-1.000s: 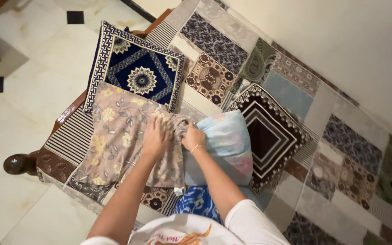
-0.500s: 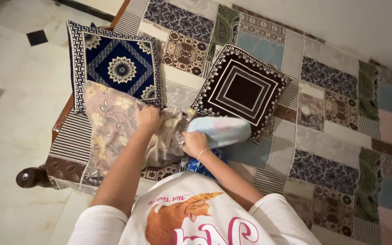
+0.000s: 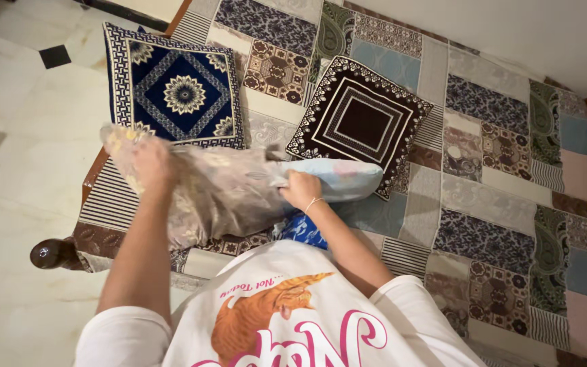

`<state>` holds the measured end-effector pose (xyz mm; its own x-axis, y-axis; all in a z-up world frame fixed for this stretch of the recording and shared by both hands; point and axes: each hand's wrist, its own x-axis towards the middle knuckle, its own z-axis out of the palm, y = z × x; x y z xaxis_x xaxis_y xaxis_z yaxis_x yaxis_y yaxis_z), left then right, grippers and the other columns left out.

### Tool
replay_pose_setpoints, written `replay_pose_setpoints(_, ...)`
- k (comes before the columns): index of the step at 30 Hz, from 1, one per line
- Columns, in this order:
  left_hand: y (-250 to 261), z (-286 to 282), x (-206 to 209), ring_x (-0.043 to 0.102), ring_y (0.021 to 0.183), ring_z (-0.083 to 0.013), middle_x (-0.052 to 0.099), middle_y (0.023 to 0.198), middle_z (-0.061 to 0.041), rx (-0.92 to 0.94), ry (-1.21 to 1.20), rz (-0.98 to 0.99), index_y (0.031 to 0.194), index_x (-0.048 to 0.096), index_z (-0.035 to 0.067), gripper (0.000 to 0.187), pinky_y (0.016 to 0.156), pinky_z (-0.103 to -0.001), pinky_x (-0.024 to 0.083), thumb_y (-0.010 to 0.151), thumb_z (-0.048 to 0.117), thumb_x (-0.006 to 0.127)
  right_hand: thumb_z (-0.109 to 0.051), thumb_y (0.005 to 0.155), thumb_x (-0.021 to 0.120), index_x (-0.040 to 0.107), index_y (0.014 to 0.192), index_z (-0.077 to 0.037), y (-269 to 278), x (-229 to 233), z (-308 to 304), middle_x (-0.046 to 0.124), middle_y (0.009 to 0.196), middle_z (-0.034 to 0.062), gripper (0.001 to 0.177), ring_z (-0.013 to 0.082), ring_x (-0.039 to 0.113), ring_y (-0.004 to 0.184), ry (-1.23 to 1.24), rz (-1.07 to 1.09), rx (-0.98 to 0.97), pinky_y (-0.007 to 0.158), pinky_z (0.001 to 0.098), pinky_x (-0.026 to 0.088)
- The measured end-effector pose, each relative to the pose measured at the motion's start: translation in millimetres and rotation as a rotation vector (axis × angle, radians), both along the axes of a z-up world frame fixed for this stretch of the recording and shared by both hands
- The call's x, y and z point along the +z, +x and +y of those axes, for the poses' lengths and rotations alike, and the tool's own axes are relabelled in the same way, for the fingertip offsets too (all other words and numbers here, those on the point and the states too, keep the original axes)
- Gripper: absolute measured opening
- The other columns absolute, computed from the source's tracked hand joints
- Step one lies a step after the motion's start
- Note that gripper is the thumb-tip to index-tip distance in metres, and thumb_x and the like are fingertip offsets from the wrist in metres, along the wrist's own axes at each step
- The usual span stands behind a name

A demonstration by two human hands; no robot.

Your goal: The person folds a brown fabric cushion cover, smoothing it with their hands, and then handles a patterned fabric piece, turning and smoothing it.

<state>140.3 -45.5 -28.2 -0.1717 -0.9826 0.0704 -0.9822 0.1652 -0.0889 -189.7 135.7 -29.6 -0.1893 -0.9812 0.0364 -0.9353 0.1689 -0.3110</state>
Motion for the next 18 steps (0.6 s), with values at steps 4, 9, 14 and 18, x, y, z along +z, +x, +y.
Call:
replay_pose_setpoints(4,48,-6,14,0.056,0.126,-0.0331,0.067,0.123,-0.019,0.145,0.047,-0.029,0.122,0.064,0.0,0.038,0.111,-0.049,0.037,0.094,0.027,0.066,-0.028,0.081,0.073,0.076,0.095,-0.016,-14,30,0,0.074,0.081,0.0161,0.019,0.0379,0.071,0.077,-0.051,-0.001,0.023,0.07,0.0504,0.057)
replay_pose_setpoints(9,81,-4,35,0.054,0.123,-0.0385,0.065,0.121,-0.024,0.213,-0.149,0.208,0.118,0.064,-0.005,0.038,0.102,-0.05,0.04,0.091,0.023,0.068,-0.021,0.078,0.073,0.075,0.097,-0.016,-28,90,-9,0.074,0.085,0.0146,0.02,0.0376,0.071,0.079,-0.235,0.027,0.095,0.07,0.0512,0.056)
replay_pose_setpoints(14,107,-19,20,0.055,0.124,-0.042,0.06,0.142,-0.02,0.235,-0.225,0.549,0.119,0.062,-0.005,0.027,0.104,-0.052,0.045,0.108,0.019,0.06,-0.023,0.077,0.077,0.075,0.099,-0.016,-32,122,-16,0.076,0.089,0.0108,0.023,0.0363,0.071,0.083,-0.22,0.043,0.059,0.072,0.0506,0.055)
replay_pose_setpoints(18,113,-34,-17,0.056,0.127,-0.0431,0.057,0.144,-0.029,0.093,-0.21,0.626,0.141,0.055,-0.009,0.049,0.102,-0.048,0.049,0.109,0.029,0.063,-0.021,0.075,0.077,0.076,0.106,-0.016,-57,93,-22,0.075,0.095,0.0119,0.031,0.0364,0.07,0.084,-0.288,0.026,0.159,0.073,0.049,0.056)
